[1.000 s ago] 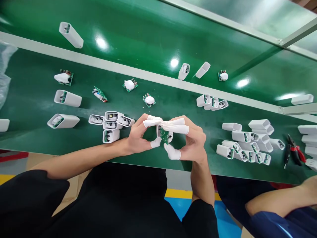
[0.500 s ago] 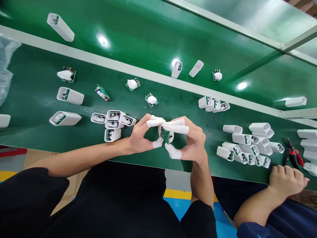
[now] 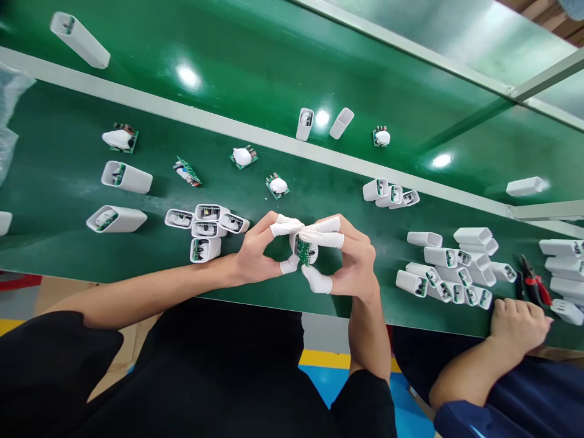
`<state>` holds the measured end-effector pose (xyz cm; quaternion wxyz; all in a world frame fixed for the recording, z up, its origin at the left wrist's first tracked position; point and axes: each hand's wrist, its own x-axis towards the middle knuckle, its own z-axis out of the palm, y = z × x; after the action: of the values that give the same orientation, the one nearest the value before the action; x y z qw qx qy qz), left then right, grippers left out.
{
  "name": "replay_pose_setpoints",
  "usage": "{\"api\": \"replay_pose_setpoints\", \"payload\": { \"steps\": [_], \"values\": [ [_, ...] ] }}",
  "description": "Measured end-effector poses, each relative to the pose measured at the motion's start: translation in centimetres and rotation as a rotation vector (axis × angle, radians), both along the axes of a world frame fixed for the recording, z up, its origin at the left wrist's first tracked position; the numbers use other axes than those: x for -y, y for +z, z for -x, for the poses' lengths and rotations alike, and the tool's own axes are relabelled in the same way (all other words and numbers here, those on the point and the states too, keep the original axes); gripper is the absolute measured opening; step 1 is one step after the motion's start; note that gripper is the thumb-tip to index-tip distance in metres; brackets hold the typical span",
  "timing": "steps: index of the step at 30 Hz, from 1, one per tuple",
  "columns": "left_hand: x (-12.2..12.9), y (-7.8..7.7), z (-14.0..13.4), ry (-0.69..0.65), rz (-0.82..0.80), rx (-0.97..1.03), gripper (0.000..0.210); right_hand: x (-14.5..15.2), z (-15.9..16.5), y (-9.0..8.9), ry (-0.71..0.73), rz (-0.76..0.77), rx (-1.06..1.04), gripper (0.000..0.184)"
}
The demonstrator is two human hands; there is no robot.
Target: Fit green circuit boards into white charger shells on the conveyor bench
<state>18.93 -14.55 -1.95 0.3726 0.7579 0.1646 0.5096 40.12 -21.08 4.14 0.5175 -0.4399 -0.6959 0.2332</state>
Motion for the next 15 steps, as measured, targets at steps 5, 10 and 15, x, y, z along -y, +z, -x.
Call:
{"api": "replay_pose_setpoints", "payload": {
  "steps": [5,10,15],
  "values": [
    [0.00,-0.13,0.03,-0.001,0.001,-0.014,0.071,0.00,-0.06,-0.08,0.011,0.007,0.005,0.071],
    [0.01,-0.09,-0.01,-0.004,0.025,-0.004,0.068,0.06,-0.09,-0.09,0.005,0.057,0.079,0.066],
    [0.04,-0.37,-0.33,-0.024,0.217,0.035,0.056,0.30,-0.45,-0.82,-0.088,0.048,0.311,0.096]
  ]
}}
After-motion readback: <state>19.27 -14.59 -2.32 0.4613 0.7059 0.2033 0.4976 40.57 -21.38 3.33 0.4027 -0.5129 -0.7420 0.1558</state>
